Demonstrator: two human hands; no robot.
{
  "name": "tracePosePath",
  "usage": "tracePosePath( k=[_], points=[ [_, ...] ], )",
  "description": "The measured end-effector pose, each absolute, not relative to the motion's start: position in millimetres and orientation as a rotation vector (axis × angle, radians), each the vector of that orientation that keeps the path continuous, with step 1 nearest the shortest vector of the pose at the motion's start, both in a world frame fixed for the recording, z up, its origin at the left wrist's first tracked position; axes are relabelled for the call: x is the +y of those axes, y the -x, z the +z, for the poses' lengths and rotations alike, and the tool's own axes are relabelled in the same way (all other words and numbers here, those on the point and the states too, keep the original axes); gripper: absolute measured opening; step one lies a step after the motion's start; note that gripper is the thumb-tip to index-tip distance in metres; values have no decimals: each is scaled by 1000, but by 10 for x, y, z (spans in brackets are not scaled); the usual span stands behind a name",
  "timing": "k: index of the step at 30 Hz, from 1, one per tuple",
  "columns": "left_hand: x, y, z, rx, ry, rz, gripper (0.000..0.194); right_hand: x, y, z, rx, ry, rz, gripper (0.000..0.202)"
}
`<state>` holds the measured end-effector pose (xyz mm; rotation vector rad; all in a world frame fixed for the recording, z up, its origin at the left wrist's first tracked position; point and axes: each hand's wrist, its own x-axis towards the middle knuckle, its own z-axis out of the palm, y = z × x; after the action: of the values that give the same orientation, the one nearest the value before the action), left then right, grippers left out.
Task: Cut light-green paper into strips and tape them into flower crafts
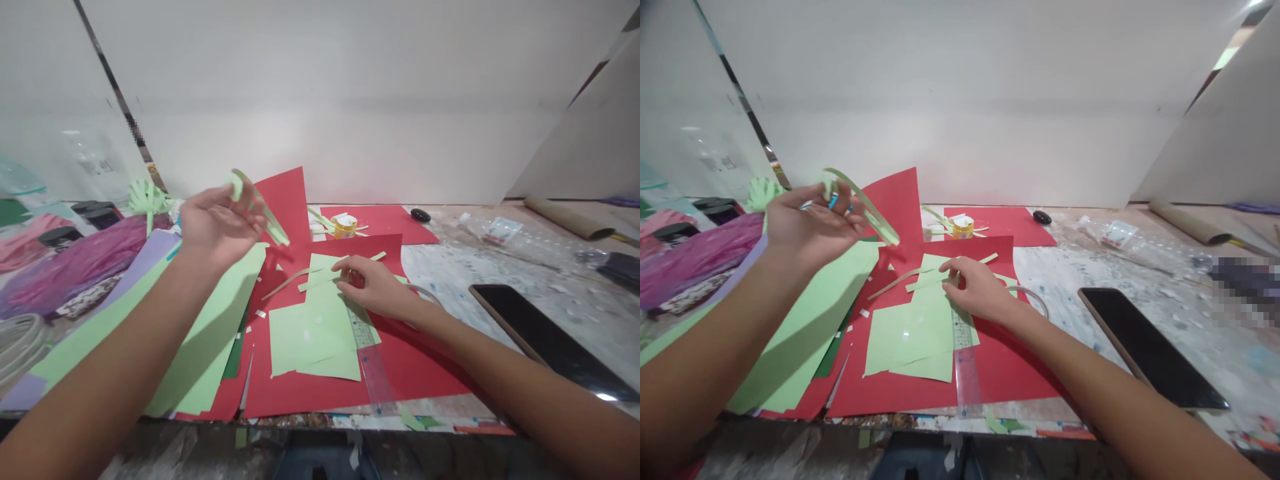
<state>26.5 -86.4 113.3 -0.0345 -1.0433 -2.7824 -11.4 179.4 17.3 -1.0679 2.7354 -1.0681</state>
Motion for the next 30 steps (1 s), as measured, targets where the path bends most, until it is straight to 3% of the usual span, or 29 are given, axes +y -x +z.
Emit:
tracePosePath(
  k=[4,7,15,21,30],
  points=[
    [-1202,-158,1324,-967,110,-2627,19,1709,178,197,2803,1223,-792,28],
    [-1142,-81,1300,-1168,-78,-2556,18,1556,255,225,2828,1318,-635,28],
    [-536,19,570,-1579,-472,-2561,12,1144,374,168,2900,1406,-483,18],
    [-559,-69,425,-1656,-450,-2642,6,1311,503,243,2985,1288,-591,16],
    [-369,-135,343,-1838,-273,-2694,5,1900,440,552,2786,973,-1072,12]
  ],
)
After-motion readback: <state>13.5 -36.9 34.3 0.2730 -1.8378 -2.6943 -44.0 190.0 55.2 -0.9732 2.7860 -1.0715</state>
